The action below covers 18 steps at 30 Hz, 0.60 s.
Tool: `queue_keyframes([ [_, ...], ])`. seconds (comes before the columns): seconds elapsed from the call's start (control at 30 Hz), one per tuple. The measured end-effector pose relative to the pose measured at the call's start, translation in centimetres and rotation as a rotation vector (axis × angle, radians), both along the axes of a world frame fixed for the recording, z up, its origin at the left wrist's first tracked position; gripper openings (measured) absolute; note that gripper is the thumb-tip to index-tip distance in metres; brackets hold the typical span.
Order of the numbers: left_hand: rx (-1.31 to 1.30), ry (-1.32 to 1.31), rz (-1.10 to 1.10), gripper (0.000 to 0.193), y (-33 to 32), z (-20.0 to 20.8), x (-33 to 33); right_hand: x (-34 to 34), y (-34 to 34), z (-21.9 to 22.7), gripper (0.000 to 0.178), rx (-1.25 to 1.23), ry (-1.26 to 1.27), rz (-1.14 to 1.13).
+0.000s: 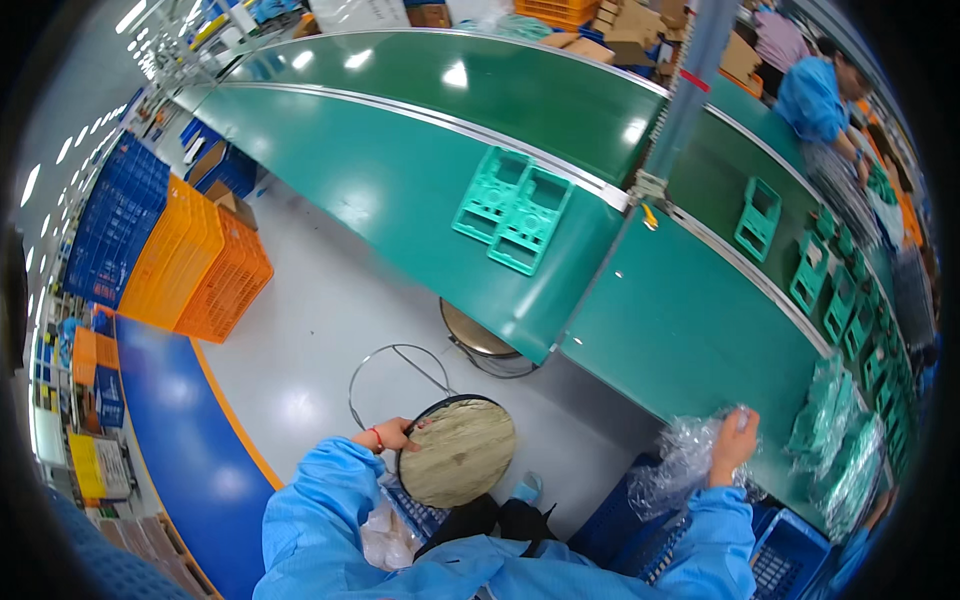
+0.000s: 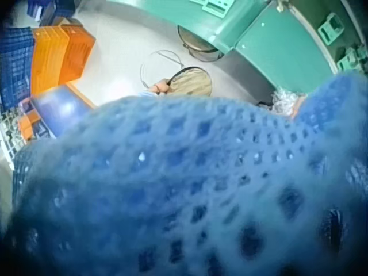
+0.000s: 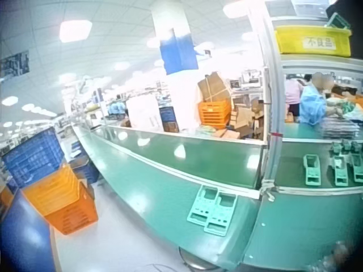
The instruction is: The person packages green plastic electronic component casings into plastic bags by hand, then arranges the filled bags on an assembly line.
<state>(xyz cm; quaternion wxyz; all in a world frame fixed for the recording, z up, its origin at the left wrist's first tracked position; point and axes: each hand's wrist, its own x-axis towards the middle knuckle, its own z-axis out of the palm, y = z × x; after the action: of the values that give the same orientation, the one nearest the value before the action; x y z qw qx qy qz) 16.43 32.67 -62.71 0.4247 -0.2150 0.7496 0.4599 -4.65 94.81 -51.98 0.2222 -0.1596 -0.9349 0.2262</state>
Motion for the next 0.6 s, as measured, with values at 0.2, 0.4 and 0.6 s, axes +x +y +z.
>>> queue_keyframes([
  [0.2, -0.144, -0.069, -0.185, 0.045, -10.1, -1.5, -3.6, -0.5, 2.0, 0.8, 0.026, 0.036, -0.048, -0.014],
  [0.4, -0.101, -0.294, -0.327, 0.049, -23.9, -7.1, -8.1, -0.8, -4.3, -0.8, 0.035, -0.033, 0.006, 0.022],
  [0.6, -0.571, -0.239, -0.512, 0.05, -29.3, -8.9, -23.4, 0.7, -4.2, 1.5, 0.046, 0.133, -0.105, -0.219],
])
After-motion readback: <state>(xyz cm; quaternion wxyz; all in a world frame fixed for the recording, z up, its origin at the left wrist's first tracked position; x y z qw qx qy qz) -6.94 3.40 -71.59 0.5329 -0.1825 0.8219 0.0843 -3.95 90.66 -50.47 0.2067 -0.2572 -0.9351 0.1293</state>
